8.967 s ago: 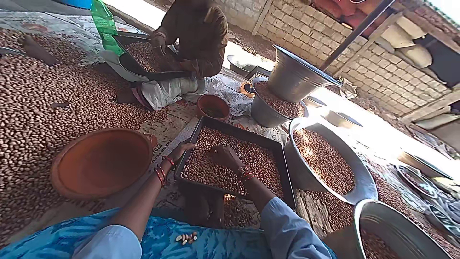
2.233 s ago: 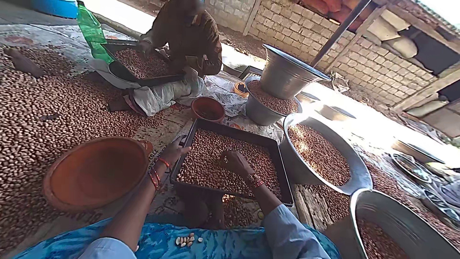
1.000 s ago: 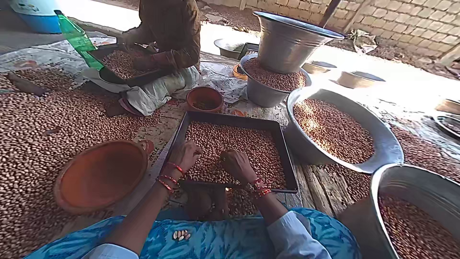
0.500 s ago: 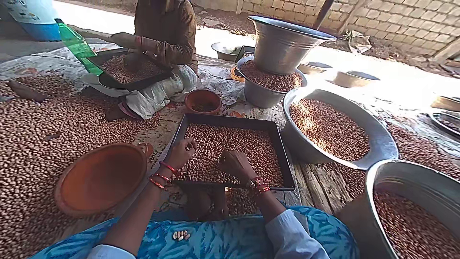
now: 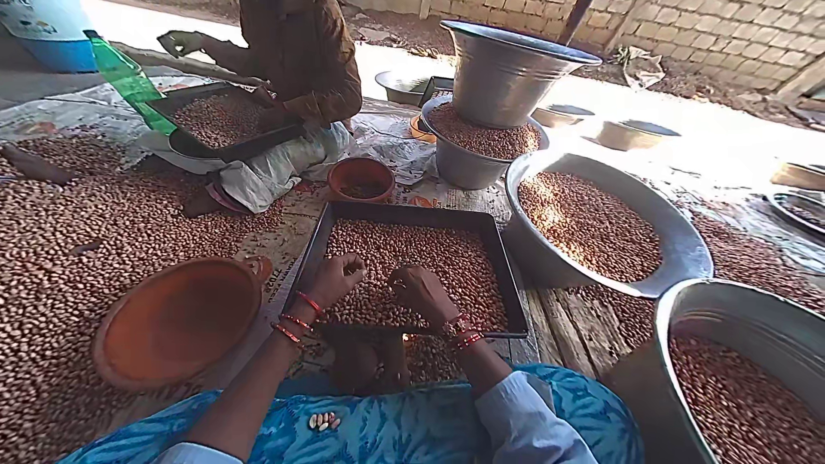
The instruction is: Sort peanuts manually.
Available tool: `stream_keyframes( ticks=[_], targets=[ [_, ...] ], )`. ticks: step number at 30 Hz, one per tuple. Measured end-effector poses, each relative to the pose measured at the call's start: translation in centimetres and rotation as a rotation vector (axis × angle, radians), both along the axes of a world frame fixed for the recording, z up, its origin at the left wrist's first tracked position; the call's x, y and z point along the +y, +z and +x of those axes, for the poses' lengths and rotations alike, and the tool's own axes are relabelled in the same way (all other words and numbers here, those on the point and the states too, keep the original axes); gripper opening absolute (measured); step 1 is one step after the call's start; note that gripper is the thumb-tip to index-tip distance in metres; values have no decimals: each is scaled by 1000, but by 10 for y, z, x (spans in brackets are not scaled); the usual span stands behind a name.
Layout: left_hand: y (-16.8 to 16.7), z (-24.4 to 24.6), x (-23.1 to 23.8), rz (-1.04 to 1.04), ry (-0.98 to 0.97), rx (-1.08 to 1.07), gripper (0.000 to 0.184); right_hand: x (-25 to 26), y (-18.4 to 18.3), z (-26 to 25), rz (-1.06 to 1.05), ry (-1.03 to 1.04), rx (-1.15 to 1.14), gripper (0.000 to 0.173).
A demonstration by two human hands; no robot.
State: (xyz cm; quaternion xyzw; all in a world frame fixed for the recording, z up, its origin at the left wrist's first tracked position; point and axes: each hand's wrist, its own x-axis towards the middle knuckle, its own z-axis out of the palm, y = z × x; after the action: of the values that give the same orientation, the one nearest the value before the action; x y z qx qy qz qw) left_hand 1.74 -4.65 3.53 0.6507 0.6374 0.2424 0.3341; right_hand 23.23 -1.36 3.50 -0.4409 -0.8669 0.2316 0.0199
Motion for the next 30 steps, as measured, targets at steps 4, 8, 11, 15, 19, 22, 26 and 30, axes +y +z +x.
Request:
stream_keyframes(
  ticks=[4, 8, 11, 15, 19, 22, 26, 30],
  targets=[
    [-1, 22, -1, -86, -62, 157, 26, -1, 0, -3, 10, 46, -56, 27],
    [-7, 38, -1, -138, -140, 348, 28, -1, 0, -3, 10, 68, -80, 27],
    [-2, 33, 0, -60, -53, 168, 24, -1, -1, -3, 1, 63, -103, 28],
    [8, 31, 8, -29, 14, 168, 30, -1, 2, -1, -43, 13, -66, 31],
    [2, 39, 12, -92, -78, 328, 33, -1, 12, 1, -15, -190, 94, 31],
    [-2, 45, 11, -139, -111, 399, 35, 0, 9, 1, -5, -196, 125, 29],
    [-3, 47, 9, -125, -126, 415, 33, 0, 5, 1, -36, -101, -24, 32],
    [-5, 47, 9, -123, -142, 447, 34, -1, 5, 1, -44, -38, -56, 31]
  ],
)
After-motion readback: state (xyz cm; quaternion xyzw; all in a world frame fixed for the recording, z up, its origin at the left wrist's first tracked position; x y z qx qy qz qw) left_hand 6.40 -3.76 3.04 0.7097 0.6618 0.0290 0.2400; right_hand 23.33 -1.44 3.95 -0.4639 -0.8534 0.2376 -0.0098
